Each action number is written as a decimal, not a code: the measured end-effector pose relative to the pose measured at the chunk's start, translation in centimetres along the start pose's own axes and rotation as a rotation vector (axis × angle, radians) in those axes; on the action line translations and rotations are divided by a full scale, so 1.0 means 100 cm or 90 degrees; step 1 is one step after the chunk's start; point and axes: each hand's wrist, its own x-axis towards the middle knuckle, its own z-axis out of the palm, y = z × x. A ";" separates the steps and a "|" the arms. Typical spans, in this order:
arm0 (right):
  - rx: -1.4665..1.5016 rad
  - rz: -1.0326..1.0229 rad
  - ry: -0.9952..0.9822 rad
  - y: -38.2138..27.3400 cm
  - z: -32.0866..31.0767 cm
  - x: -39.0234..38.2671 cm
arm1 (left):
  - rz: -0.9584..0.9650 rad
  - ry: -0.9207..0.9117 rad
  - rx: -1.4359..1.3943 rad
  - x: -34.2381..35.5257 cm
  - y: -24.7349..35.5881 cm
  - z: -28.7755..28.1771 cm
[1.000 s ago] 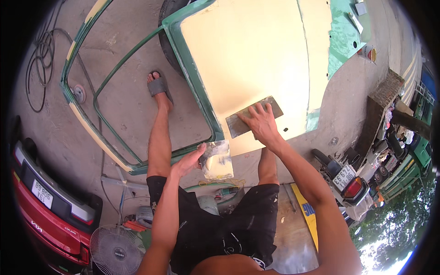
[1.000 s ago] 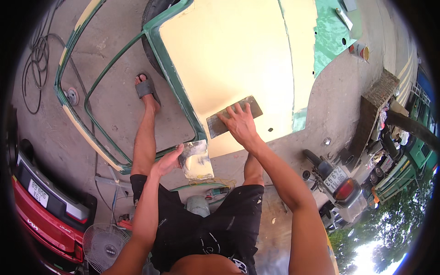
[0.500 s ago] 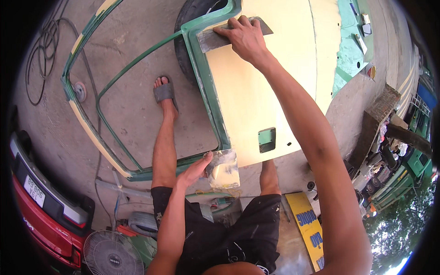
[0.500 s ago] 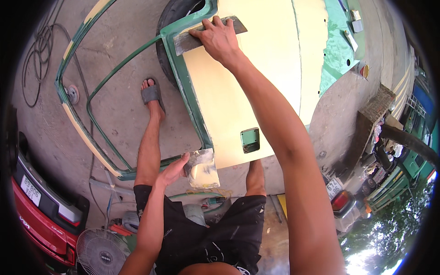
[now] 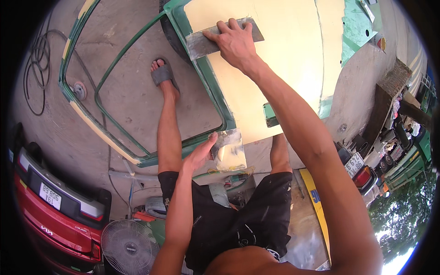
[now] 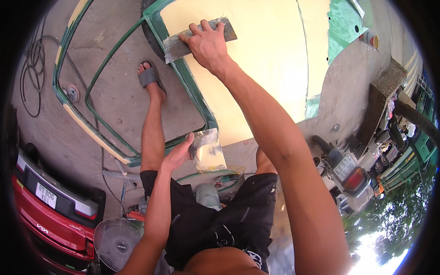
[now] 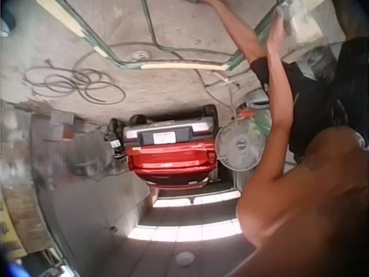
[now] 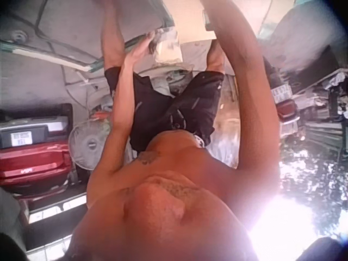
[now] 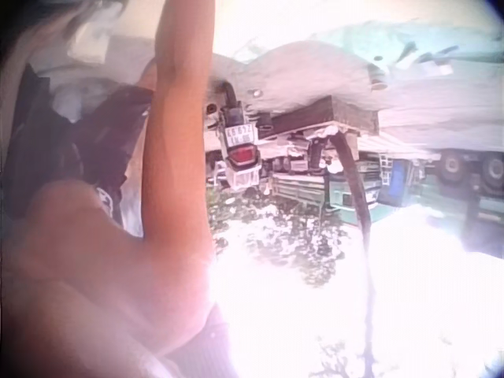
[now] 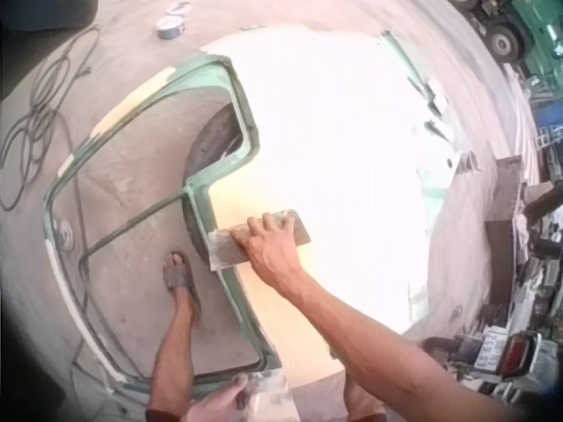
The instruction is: The person applies yellow body filler to a vehicle door panel using two metal spreaders, scraping the filler onto the panel and smoothing it across several repair spots.
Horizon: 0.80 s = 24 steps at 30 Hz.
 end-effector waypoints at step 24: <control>-0.035 -0.093 -0.127 0.043 -0.038 -0.162 | 0.083 -0.017 -0.018 -0.014 0.022 0.002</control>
